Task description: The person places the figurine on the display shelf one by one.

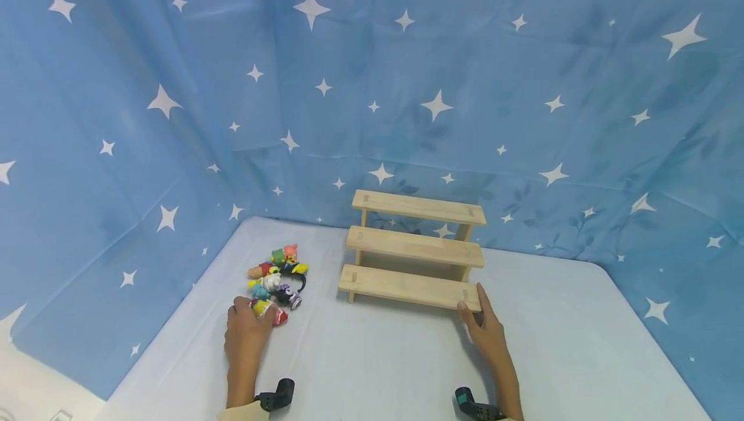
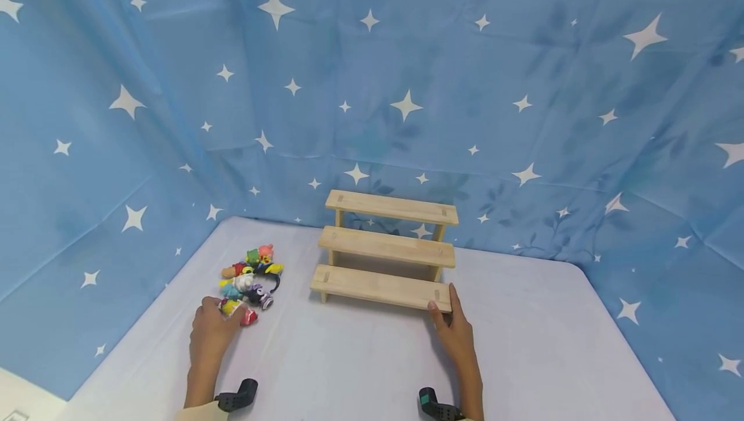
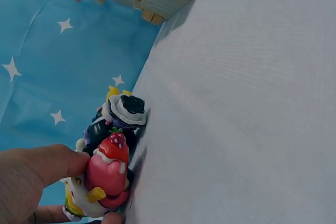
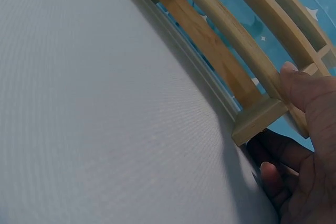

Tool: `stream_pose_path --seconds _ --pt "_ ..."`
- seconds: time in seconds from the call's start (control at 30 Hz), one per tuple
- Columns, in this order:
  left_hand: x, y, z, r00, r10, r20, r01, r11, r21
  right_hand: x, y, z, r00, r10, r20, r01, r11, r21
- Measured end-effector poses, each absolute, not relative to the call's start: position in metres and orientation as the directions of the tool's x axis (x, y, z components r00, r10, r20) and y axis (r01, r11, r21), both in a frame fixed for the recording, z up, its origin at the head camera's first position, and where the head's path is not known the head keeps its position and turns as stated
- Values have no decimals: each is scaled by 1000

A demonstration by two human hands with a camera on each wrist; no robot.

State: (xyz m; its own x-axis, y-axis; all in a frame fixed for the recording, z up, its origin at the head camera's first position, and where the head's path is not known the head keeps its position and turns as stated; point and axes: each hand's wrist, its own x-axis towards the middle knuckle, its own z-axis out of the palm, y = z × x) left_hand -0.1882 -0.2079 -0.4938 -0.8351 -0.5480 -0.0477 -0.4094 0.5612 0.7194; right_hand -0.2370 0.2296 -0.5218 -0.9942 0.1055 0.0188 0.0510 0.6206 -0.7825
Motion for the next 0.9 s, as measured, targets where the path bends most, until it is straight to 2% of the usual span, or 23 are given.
stream_pose_path --seconds 0.17,0.47,0.73,0.9 --pt "-188 -206 -494 -841 -536 -70 -408 543 734 -236 230 -524 -994 111 24 48 605 -794" --pt "-191 -209 -495 -882 -471 -16 -333 600 728 -234 227 -524 -993 117 32 45 596 -802" --pt "-195 -214 -498 -900 -435 -29 -311 592 743 -236 228 -524 -991 129 32 51 594 -803" --pt "-194 -213 -497 -877 -478 52 -254 552 795 -236 228 -524 -991 129 25 57 591 -805"
